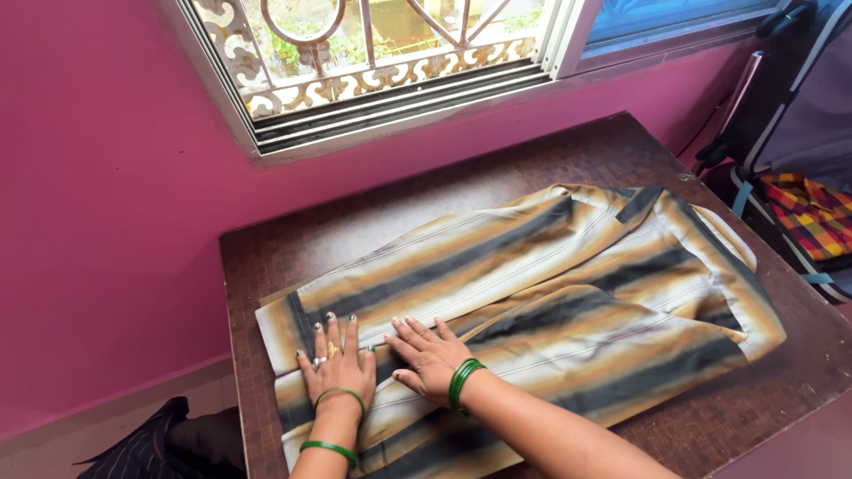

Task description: The person buttons and folds a striped shirt on a table by hand and then places it into an open suitcase.

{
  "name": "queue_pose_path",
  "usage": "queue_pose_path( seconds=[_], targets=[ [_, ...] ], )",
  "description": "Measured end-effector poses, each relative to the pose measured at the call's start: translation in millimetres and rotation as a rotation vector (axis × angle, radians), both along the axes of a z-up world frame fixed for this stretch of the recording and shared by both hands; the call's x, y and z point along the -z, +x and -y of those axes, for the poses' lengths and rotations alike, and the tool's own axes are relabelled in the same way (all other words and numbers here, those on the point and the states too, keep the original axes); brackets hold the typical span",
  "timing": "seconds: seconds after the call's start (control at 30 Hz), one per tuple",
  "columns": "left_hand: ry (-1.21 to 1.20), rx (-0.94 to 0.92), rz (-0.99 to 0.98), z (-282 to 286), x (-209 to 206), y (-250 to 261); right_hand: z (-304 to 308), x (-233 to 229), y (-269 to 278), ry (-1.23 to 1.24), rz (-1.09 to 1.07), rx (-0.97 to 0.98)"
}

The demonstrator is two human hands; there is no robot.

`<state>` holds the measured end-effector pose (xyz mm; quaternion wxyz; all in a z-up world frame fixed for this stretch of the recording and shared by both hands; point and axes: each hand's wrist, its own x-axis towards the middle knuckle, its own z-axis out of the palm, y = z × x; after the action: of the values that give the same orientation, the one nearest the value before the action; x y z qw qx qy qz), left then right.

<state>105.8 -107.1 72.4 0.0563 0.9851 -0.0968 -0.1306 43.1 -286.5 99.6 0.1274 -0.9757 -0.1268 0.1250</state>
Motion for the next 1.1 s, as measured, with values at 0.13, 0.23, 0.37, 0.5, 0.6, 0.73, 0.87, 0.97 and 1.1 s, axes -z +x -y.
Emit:
queue_pose_path(
  seconds=[0.13, 0.23, 0.37, 0.5, 0.6, 0.73, 0.87, 0.97, 1.1],
  targets=[
    [0.023, 0.001, 0.043, -4, 3, -5, 4, 11, 6, -0.006, -0.034, 0.042],
    [0.024, 0.002, 0.037, -5, 3, -3, 27, 18, 5, -0.020, 0.006, 0.068],
    [0.031, -0.004, 0.058, -5, 5, -4, 70, 19, 3, -0.100, 0.014, 0.134],
    [0.050, -0.003, 0.068, -5, 8, -4, 116, 21, 4, -0.177, 0.002, 0.241],
    [0.046, -0.007, 0.082, -4, 10, -3, 141, 24, 4, -0.208, 0.073, 0.270],
    [0.049, -0.008, 0.091, -5, 14, -3, 155, 25, 3, -0.213, 0.089, 0.267],
    [0.030, -0.003, 0.119, -6, 19, -3, 160, 29, 4, -0.209, 0.056, 0.268],
    [0.021, 0.002, 0.140, -7, 24, -2, 167, 37, -1, -0.164, 0.154, 0.247],
    [0.010, 0.010, 0.201, -9, 32, -3, 182, 43, -25, -0.164, 0.366, 0.284]
  ],
)
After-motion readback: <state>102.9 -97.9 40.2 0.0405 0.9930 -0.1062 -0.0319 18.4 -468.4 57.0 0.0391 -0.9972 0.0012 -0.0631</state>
